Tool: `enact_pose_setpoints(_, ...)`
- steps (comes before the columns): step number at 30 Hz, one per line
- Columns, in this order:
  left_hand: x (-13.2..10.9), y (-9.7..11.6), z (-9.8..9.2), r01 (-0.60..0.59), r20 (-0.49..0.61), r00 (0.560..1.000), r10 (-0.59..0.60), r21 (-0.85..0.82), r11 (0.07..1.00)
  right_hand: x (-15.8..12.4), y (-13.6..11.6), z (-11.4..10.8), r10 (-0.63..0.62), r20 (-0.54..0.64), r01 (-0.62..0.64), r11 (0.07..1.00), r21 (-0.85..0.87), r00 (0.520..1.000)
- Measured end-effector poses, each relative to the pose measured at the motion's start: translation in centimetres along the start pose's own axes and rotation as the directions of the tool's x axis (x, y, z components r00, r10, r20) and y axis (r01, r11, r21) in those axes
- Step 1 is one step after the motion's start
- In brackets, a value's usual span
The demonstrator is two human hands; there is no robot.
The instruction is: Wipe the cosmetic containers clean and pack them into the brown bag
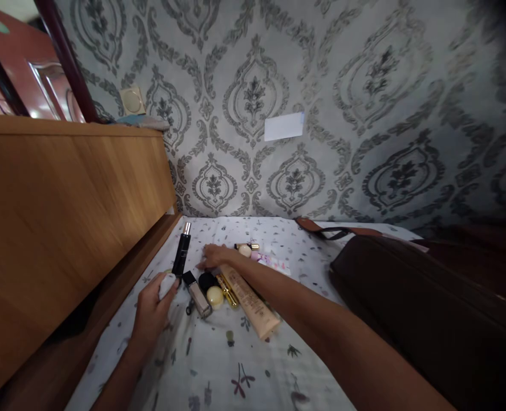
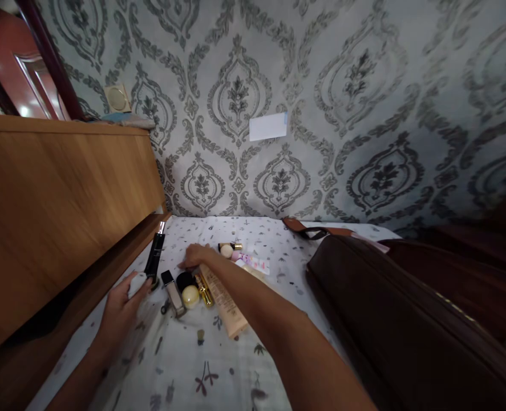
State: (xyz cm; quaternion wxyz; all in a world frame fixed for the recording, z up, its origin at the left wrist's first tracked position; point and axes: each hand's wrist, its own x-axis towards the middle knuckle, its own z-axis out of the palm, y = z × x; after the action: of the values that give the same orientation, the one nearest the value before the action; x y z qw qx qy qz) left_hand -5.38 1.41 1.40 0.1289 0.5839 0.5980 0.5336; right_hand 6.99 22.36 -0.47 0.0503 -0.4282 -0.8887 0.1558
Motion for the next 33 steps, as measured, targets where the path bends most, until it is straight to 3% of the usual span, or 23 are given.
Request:
enact_pose_setpoints(3,0.1,-0.1,0.1,0.030,-0.009,0.999,-0.030,-0.028,0.999,-0.2,-0.1,-0.3,0.021,0.077,-0.024,0.999,0.042,0.997)
enact_pose_setpoints(5,0.3,-0.3,0.4,0.028,0.005,1.000,-0.027,-0.031,0.999,-0.5,-0.1,-0.4,0.027,0.063,-0.033,0.995,0.097,0.998)
enact_pose_setpoints(9,0.3,-1.0,1.1,0.022,0.052,0.998,-0.019,-0.046,0.999,-2.0,-0.3,-0.8,0.040,-0.049,-0.026,0.962,0.272,0.998)
enact_pose_setpoints(12,0.0,-1.2,1.7,0.056,0.105,0.993,-0.043,-0.125,0.991,-4.6,-1.1,-1.3,0.066,-0.189,0.030,0.884,0.466,0.980)
enact_pose_setpoints(14,-0.4,-0.9,2.2,0.087,0.147,0.987,-0.062,-0.174,0.981,-7.3,-1.9,-1.4,0.088,-0.262,0.096,0.782,0.615,0.961)
enact_pose_setpoints(18,-1.5,0.9,3.7,0.103,0.268,0.962,-0.040,-0.224,0.969,-13.9,-3.7,-0.7,0.106,-0.320,0.234,0.480,0.846,0.941)
enact_pose_setpoints(22,-3.2,3.8,5.1,0.052,0.424,0.904,0.051,-0.228,0.972,-19.8,-4.0,-0.1,0.202,-0.333,0.305,0.157,0.939,0.921)
enact_pose_setpoints(24,-4.0,5.3,5.4,0.014,0.455,0.887,0.076,-0.191,0.982,-22.4,-3.5,0.0,0.266,-0.338,0.329,0.080,0.941,0.903)
enact_pose_setpoints(26,-4.4,6.6,5.5,-0.020,0.393,0.915,0.088,-0.173,0.985,-24.8,-3.0,0.0,0.315,-0.329,0.328,0.055,0.943,0.890)
enact_pose_setpoints(29,-4.8,8.0,6.2,-0.065,0.207,0.971,0.116,-0.240,0.969,-28.0,-2.6,0.6,0.340,-0.268,0.257,0.076,0.963,0.901)
enact_pose_setpoints(31,-5.0,8.8,7.1,-0.130,0.180,0.967,0.182,-0.266,0.955,-29.6,-2.6,1.2,0.303,-0.226,0.196,0.127,0.972,0.926)
enact_pose_setpoints(33,-5.3,9.5,8.2,-0.223,0.266,0.920,0.287,-0.248,0.943,-30.7,-2.4,1.8,0.234,-0.207,0.153,0.226,0.962,0.950)
